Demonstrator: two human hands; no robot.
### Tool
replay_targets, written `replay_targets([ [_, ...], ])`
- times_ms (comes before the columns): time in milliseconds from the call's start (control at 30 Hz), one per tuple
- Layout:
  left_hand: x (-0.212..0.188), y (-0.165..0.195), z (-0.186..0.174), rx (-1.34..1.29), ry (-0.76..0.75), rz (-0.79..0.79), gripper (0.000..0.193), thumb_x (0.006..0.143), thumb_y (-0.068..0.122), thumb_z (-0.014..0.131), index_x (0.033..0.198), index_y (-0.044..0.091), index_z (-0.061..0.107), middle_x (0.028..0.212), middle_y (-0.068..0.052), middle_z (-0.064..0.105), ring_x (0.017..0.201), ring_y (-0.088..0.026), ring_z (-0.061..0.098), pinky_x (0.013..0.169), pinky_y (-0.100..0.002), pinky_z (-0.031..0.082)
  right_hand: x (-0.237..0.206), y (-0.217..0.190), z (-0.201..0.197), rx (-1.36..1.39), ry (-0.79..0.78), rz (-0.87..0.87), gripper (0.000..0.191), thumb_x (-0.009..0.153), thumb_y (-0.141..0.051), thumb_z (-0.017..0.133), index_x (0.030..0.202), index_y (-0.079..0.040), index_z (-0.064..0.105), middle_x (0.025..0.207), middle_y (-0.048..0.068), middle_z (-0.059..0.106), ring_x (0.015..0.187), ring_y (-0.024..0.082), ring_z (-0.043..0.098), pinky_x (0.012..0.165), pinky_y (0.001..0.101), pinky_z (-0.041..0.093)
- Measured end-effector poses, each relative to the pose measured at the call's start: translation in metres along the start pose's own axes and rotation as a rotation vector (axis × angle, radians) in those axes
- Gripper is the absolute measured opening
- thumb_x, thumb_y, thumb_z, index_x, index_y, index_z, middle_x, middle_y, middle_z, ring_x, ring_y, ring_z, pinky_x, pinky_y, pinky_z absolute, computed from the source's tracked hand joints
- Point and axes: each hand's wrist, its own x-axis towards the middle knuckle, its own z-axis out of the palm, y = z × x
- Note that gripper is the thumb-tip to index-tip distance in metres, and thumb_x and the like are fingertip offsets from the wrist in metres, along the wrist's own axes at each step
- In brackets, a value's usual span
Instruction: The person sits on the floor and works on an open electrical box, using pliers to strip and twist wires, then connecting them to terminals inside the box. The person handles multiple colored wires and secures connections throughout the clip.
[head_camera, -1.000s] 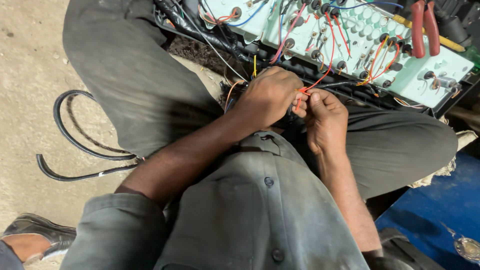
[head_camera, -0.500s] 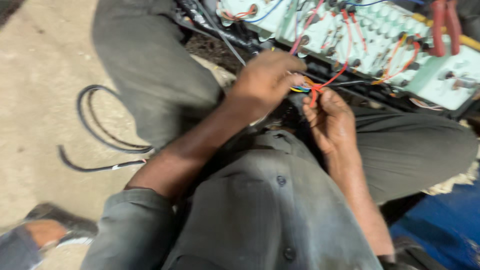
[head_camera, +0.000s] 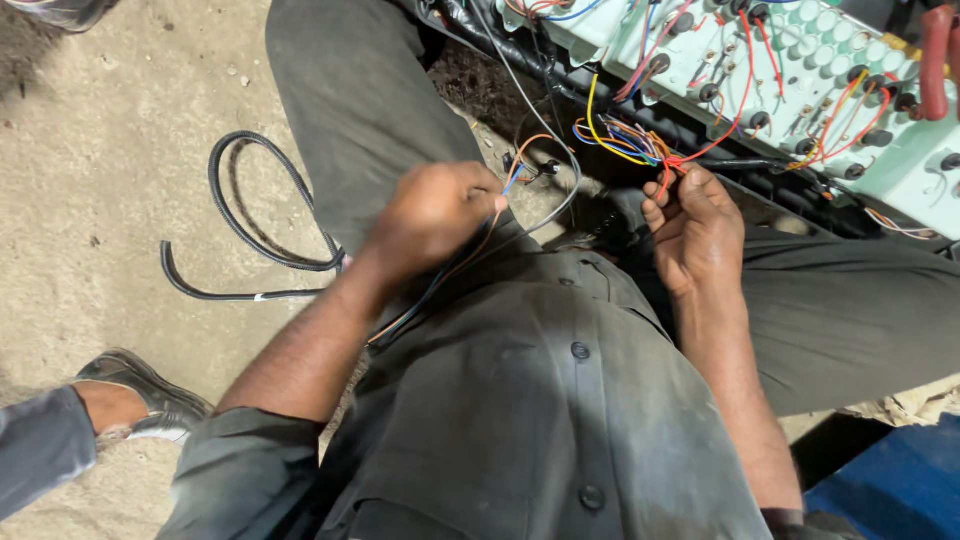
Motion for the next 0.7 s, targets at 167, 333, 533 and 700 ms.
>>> replay_targets([
  [167,0.008,0.004,0.022,0.029,0.06,-0.095,0.038,0.087,0.028,0.074,0.119,0.009,0.071,0.093,-0.015,0.076,0.085,-0.031,0.073,0.076,-0.042,0.053,0.002,0.002,-0.001,-0.007,-0.009,-0.017,0.012,0.108,-0.019,0.06,0.11,-0.009,0.066,0.1,0.005,0.072,0.089,0.019,0.071,0.08,0.0329,0.059],
  [333,0.015,0.003,0.022,-0.144,0.003,-0.149,0.04,0.086,0.024,0.074,0.121,0.007,0.069,0.089,-0.015,0.079,0.082,-0.029,0.077,0.073,-0.039,0.057,0.003,0.005,-0.004,0.024,-0.044,-0.033,0.012,0.107,-0.02,0.06,0.106,-0.009,0.064,0.099,0.005,0.072,0.088,0.019,0.072,0.079,0.0332,0.06],
  [533,0.013,0.011,0.019,0.05,0.097,-0.105,0.035,0.085,0.022,0.077,0.117,0.008,0.073,0.093,-0.017,0.076,0.087,-0.03,0.075,0.076,-0.04,0.056,0.003,0.006,-0.002,0.023,-0.041,-0.033,0.014,0.107,-0.02,0.061,0.106,-0.006,0.065,0.098,0.007,0.072,0.086,0.019,0.071,0.076,0.0319,0.06],
  [700,0.01,0.013,0.018,0.041,0.093,-0.091,0.034,0.086,0.023,0.076,0.116,0.009,0.073,0.091,-0.017,0.076,0.085,-0.03,0.075,0.076,-0.04,0.056,0.001,0.004,0.002,0.029,-0.017,-0.017,0.016,0.106,-0.02,0.06,0.108,-0.005,0.066,0.096,0.007,0.072,0.085,0.019,0.072,0.075,0.0315,0.06],
])
